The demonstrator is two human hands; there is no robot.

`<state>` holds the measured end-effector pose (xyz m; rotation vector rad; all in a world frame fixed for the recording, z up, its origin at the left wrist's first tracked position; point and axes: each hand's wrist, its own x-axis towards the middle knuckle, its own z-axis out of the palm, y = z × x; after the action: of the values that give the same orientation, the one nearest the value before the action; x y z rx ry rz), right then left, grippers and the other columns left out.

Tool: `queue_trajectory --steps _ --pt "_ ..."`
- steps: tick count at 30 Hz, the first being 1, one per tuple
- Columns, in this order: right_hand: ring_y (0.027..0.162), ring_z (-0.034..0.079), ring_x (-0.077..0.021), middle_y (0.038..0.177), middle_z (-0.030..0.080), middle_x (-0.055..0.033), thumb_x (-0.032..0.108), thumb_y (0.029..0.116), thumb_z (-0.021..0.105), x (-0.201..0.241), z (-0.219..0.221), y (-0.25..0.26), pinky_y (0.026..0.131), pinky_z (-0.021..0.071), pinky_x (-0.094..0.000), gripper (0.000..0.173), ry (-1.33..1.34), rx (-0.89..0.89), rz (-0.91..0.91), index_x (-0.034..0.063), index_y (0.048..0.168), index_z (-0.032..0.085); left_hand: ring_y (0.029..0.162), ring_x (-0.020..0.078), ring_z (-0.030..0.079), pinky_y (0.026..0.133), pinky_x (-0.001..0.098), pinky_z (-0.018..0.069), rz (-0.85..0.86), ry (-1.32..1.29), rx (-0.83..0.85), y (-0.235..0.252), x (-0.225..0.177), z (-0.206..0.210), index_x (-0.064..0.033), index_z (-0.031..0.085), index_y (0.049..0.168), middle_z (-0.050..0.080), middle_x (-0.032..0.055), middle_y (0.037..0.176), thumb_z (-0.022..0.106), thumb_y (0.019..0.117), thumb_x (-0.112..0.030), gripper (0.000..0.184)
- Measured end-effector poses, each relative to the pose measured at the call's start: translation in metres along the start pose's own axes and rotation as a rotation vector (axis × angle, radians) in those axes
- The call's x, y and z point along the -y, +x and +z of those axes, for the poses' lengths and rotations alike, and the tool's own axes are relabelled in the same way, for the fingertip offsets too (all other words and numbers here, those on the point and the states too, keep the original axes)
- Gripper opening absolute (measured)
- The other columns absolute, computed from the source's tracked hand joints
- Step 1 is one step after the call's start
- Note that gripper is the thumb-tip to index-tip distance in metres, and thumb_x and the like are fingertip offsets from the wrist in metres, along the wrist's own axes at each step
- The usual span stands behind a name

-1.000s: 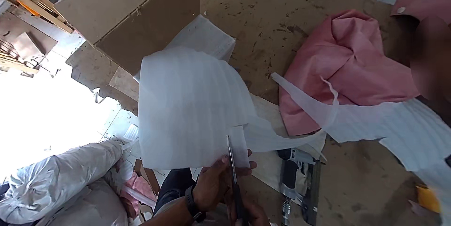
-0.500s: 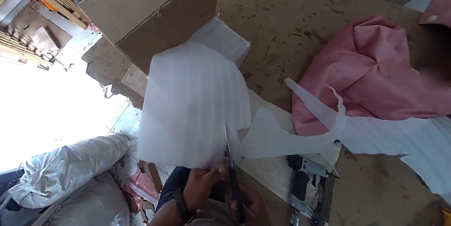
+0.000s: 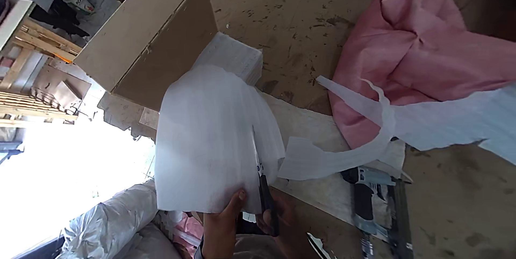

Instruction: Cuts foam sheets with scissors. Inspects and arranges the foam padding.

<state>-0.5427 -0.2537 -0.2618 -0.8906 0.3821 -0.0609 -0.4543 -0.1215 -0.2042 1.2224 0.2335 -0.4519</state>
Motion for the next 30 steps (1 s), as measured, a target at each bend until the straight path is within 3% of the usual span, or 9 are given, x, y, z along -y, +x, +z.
queue_trajectory --steps 5,11,15,18,23,25,27,28,30 --pt "0.06 0.059 -0.0072 0.078 0.064 0.0015 0.058 0.0896 0.071 0.014 0.011 0.015 0.052 0.0524 -0.0242 0.048 0.002 0.013 0.026 0.0132 0.106 0.067 0.096 0.0362 0.073 0.089 0.0556 0.0614 -0.023 0.052 0.033 -0.007 -0.006 -0.011 0.0069 0.062 0.119 0.071 0.0261 0.105 0.081 0.0853 0.0 0.039" --pt "0.054 0.054 -0.008 0.073 0.063 -0.0031 0.036 0.0942 0.074 0.005 0.02 0.035 0.046 0.047 -0.0236 0.028 0.128 0.036 0.061 0.0087 0.097 0.07 0.095 0.0357 0.073 0.087 0.0542 0.0618 -0.014 0.083 0.03 -0.01 -0.014 -0.027 0.0061 0.063 0.119 0.072 0.0261 0.105 0.08 0.0853 0.001 0.038" --pt "0.053 0.057 -0.0056 0.069 0.062 0.0041 0.056 0.0894 0.072 0.003 0.022 0.045 0.05 0.0523 -0.0235 0.042 0.149 0.011 0.129 0.0152 0.092 0.066 0.096 0.0336 0.073 0.09 0.0531 0.0609 -0.065 0.177 0.113 -0.017 -0.017 -0.04 0.0048 0.066 0.116 0.073 0.023 0.104 0.08 0.0853 0.001 0.034" --pt "0.055 0.057 -0.0045 0.067 0.061 0.0065 0.055 0.0876 0.075 0.007 0.023 0.054 0.056 0.053 -0.0228 0.041 0.133 -0.06 0.189 0.0153 0.09 0.067 0.095 0.0312 0.074 0.091 0.0513 0.0612 -0.095 0.234 0.111 -0.026 -0.017 -0.043 0.0031 0.068 0.115 0.075 0.0202 0.103 0.081 0.0839 0.001 0.034" --pt "0.055 0.06 -0.0037 0.071 0.066 0.0057 0.044 0.0858 0.081 0.009 0.026 0.057 0.052 0.054 -0.0214 0.036 0.294 -0.056 0.056 0.014 0.103 0.069 0.094 0.0273 0.075 0.09 0.0485 0.0614 -0.099 0.231 0.092 -0.026 -0.028 -0.047 -0.0001 0.07 0.113 0.076 0.0164 0.102 0.08 0.0846 0.001 0.03" --pt "0.073 0.066 -0.0039 0.089 0.07 0.0057 0.05 0.0881 0.076 0.005 0.022 0.061 0.067 0.0584 -0.0228 0.044 0.338 0.011 -0.051 0.0161 0.115 0.066 0.093 0.0251 0.075 0.09 0.0472 0.0614 -0.116 0.256 0.119 -0.028 -0.035 -0.044 -0.0024 0.072 0.111 0.077 0.014 0.101 0.08 0.0852 0.0 0.027" --pt "0.114 0.065 -0.0133 0.128 0.067 -0.0032 0.056 0.0918 0.07 0.004 0.015 0.074 0.098 0.0556 -0.0355 0.069 0.367 0.104 -0.158 0.0108 0.141 0.053 0.095 0.0248 0.075 0.092 0.0475 0.061 -0.115 0.284 0.183 -0.03 -0.04 -0.041 -0.0036 0.072 0.112 0.077 0.0133 0.102 0.078 0.087 0.0 0.026" --pt "0.119 0.063 -0.0137 0.133 0.064 -0.0038 0.059 0.0923 0.067 0.01 0.013 0.081 0.099 0.0545 -0.035 0.074 0.356 0.143 -0.195 0.0106 0.145 0.05 0.095 0.0242 0.075 0.092 0.0468 0.061 -0.114 0.297 0.199 -0.032 -0.043 -0.039 -0.0041 0.072 0.112 0.077 0.0127 0.102 0.077 0.0879 -0.001 0.025" --pt "0.086 0.064 -0.0032 0.101 0.066 0.0065 0.06 0.0916 0.067 0.029 0.014 0.094 0.072 0.055 -0.0212 0.048 0.375 0.189 -0.208 0.0202 0.119 0.062 0.094 0.0221 0.075 0.091 0.045 0.0613 -0.101 0.3 0.194 -0.033 -0.048 -0.035 -0.0066 0.074 0.111 0.078 0.011 0.101 0.077 0.089 -0.001 0.023"
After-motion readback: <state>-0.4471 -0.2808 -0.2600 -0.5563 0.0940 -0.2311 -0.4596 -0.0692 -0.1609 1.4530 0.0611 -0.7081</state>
